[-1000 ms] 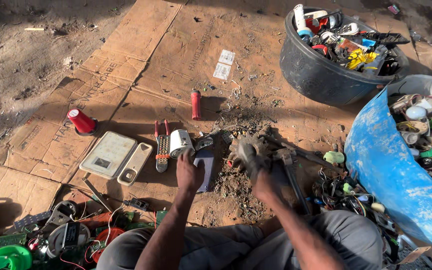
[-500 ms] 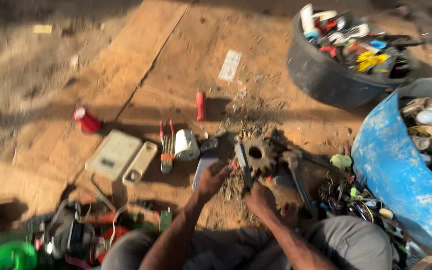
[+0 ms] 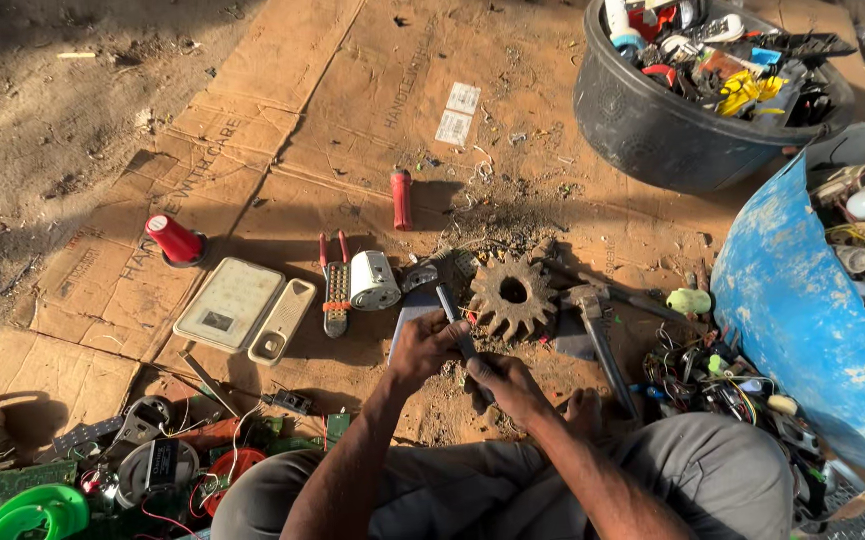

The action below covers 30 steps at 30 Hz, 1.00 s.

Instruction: The person sits on a cardboard sheet outdoors and uses a hammer and pliers to dismantle various electronic components. They break open a black plastic housing, a white plastic device, and a remote control, separating parts and discarding them into a nearby blue barrel.

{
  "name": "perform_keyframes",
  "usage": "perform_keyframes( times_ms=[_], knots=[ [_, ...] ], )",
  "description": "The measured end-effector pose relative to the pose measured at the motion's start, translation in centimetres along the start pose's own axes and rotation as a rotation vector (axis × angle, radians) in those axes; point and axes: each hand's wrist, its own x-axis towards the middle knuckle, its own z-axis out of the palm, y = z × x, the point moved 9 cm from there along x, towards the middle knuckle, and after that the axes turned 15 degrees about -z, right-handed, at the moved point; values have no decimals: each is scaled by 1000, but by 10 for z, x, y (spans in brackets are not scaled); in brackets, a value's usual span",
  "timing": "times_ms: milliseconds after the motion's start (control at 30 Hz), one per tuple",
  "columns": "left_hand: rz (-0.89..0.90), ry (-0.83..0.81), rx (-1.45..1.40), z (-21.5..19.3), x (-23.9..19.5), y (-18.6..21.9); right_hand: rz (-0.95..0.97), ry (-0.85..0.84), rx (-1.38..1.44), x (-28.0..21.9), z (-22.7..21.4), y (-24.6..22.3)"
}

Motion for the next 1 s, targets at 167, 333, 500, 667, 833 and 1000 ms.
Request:
perform_keyframes(
  times_ms=[167, 333, 500, 667, 833, 1000],
  knots=[
    [137, 72, 180, 0, -1, 7, -42, 131, -161, 5, -15, 31],
    [249, 301, 344, -7, 5, 5, -51, 219, -249, 12, -34, 41],
    [49, 180, 112, -27, 23, -27, 438, 315, -701, -11, -72, 54],
    [-289, -2, -313, -22, 37, -62, 166, 217, -849, 8, -47, 11],
    [-318, -154, 123, 13, 31, -72, -680, 175, -977, 11, -12, -87],
    [-214, -99, 401, 21, 21, -58, -205, 37, -635, 23, -15, -66]
  ],
)
